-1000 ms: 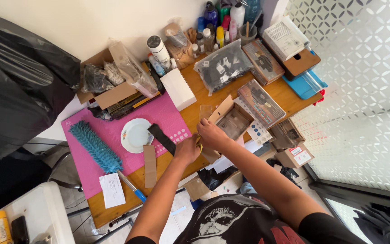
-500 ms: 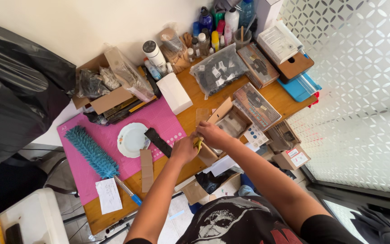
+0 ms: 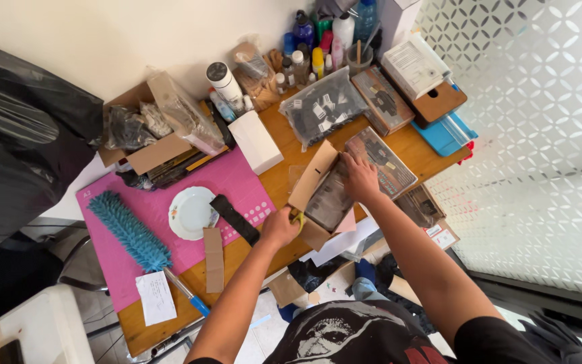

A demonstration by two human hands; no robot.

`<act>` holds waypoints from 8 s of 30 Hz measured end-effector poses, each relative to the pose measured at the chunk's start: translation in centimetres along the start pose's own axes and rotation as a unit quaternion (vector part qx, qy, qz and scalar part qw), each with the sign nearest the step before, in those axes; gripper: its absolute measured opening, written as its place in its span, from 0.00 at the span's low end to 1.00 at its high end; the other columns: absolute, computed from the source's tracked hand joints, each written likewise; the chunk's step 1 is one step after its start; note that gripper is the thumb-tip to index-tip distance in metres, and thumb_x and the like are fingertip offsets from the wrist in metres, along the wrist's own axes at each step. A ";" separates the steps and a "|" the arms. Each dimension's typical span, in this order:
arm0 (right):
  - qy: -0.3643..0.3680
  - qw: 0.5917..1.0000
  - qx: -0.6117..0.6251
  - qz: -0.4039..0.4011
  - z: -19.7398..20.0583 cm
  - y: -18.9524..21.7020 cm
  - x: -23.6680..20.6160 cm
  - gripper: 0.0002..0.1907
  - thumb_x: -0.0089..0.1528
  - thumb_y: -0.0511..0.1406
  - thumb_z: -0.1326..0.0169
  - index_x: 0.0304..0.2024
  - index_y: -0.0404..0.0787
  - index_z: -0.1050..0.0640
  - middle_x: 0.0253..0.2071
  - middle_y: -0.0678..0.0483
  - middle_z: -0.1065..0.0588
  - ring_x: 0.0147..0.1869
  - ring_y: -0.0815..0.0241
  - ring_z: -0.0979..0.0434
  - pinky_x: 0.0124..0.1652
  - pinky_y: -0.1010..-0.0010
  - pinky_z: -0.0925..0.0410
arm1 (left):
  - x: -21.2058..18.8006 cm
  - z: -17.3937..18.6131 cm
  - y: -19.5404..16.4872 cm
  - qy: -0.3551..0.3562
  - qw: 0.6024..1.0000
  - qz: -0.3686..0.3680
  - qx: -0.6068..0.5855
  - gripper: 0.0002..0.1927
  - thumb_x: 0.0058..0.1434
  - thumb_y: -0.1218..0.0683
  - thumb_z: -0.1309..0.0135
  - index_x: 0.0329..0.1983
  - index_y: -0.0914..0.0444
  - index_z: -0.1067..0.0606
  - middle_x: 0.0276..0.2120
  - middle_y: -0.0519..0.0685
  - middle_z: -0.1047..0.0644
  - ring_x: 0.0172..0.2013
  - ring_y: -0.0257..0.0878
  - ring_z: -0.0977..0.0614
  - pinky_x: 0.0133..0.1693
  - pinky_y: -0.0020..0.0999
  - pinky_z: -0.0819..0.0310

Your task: The person uses scissors to cut tape on a cardboard box, opens it, and removes a plastic-wrapped item. They then place the item into a white box and arrange other items on the table.

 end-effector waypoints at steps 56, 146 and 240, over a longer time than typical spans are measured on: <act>0.128 0.988 -0.035 0.084 -2.4 -5.7 3.3 0.51 0.52 0.30 0.39 0.73 0.36 0.51 0.72 0.43 0.43 0.76 0.45 0.44 0.68 0.55 0.45 | 8.7 1.4 -0.7 0.063 0.996 0.043 0.044 0.24 0.54 0.35 0.36 0.47 0.53 0.17 0.39 0.57 0.17 0.41 0.56 0.16 0.43 0.48 0.22; 0.004 0.989 0.047 0.144 -0.1 -3.7 1.6 0.36 0.53 0.29 0.44 0.65 0.45 0.35 0.69 0.46 0.38 0.73 0.43 0.42 0.63 0.43 0.44 | 6.3 5.2 -0.2 -0.048 0.981 0.053 -0.182 0.34 0.57 0.39 0.39 0.60 0.59 0.35 0.38 0.56 0.18 0.38 0.51 0.14 0.41 0.41 0.20; 0.183 0.919 -0.133 0.324 -8.7 11.5 -5.4 0.64 0.45 0.62 0.34 0.73 0.39 0.47 0.70 0.45 0.42 0.76 0.47 0.50 0.70 0.48 0.60 | -13.3 -10.4 8.5 -0.049 0.951 0.238 -0.189 0.20 0.59 0.55 0.50 0.52 0.70 0.34 0.44 0.71 0.21 0.49 0.64 0.20 0.51 0.52 0.28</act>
Point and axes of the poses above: each hand's wrist, its own x-axis towards the middle knuckle, its own z-axis out of the back of the hand, y = z × x, the point moved 1 cm from there along x, towards the middle knuckle
